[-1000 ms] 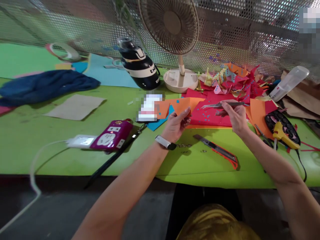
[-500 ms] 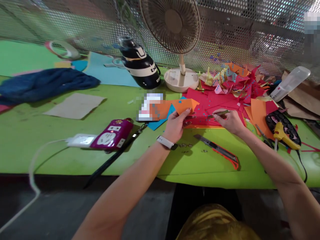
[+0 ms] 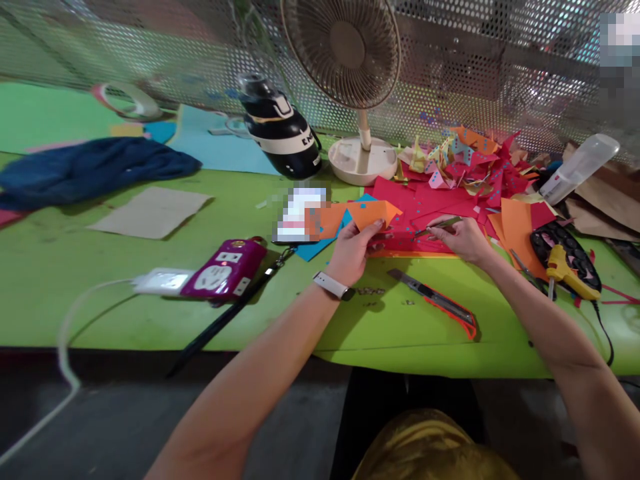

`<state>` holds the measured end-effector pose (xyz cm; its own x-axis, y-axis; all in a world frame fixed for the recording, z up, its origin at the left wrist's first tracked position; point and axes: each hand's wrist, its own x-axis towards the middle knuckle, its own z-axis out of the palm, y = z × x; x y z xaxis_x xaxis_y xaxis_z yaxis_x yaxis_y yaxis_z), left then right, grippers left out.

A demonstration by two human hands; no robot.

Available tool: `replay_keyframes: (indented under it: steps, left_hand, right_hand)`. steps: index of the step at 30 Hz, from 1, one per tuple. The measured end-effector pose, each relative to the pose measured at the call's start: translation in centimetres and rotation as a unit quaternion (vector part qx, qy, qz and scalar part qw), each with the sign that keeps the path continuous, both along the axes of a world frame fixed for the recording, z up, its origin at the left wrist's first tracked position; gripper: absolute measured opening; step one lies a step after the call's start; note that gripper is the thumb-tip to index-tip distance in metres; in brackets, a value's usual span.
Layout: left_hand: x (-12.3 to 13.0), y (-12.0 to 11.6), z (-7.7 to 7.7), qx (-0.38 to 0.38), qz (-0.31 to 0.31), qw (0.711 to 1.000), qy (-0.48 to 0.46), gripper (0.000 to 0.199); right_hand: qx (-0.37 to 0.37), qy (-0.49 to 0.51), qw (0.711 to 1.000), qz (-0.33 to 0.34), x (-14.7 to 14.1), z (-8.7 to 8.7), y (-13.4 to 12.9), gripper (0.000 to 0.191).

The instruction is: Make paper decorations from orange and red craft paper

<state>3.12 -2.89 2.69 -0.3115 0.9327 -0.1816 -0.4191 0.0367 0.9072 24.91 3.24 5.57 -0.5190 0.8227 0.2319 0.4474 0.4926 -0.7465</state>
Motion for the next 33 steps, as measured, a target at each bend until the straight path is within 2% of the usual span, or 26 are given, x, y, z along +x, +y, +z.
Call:
replay_keyframes:
  steps: [8, 17, 21, 27, 30, 33]
  left_hand:
    - [0.3, -0.1, 0.3, 0.01, 0.001, 1.0, -0.023, 0.034]
    - [0.3, -0.2, 0.4, 0.005, 0.001, 1.0, -0.013, 0.033]
    - [0.3, -0.3, 0.0, 0.003, -0.017, 1.0, -0.006, 0.033]
    - [1.5, -1.2, 0.1, 0.019, -0.117, 0.993, 0.0, 0.037]
    - [2.1, -1.6, 0.2, 0.017, -0.137, 0.99, 0.008, 0.037]
    - [2.3, -1.8, 0.2, 0.02, -0.149, 0.989, 0.015, 0.036]
  right_hand:
    - [-0.039, 0.033, 0.999, 0.004, 0.1, -0.8, 0.5, 0.018]
    - [-0.008, 0.043, 0.999, 0.008, 0.2, -1.0, 0.7, 0.023]
    - [0.0, 0.114, 0.993, 0.01, 0.5, 0.2, 0.3, 0.032]
    - [0.033, 0.163, 0.986, -0.003, 0.0, 3.5, -2.3, 0.032]
    - [0.043, 0.156, 0.987, 0.004, -0.6, 4.0, -3.3, 0.031]
    - [0.052, 0.134, 0.99, -0.001, -1.1, 3.7, -3.6, 0.031]
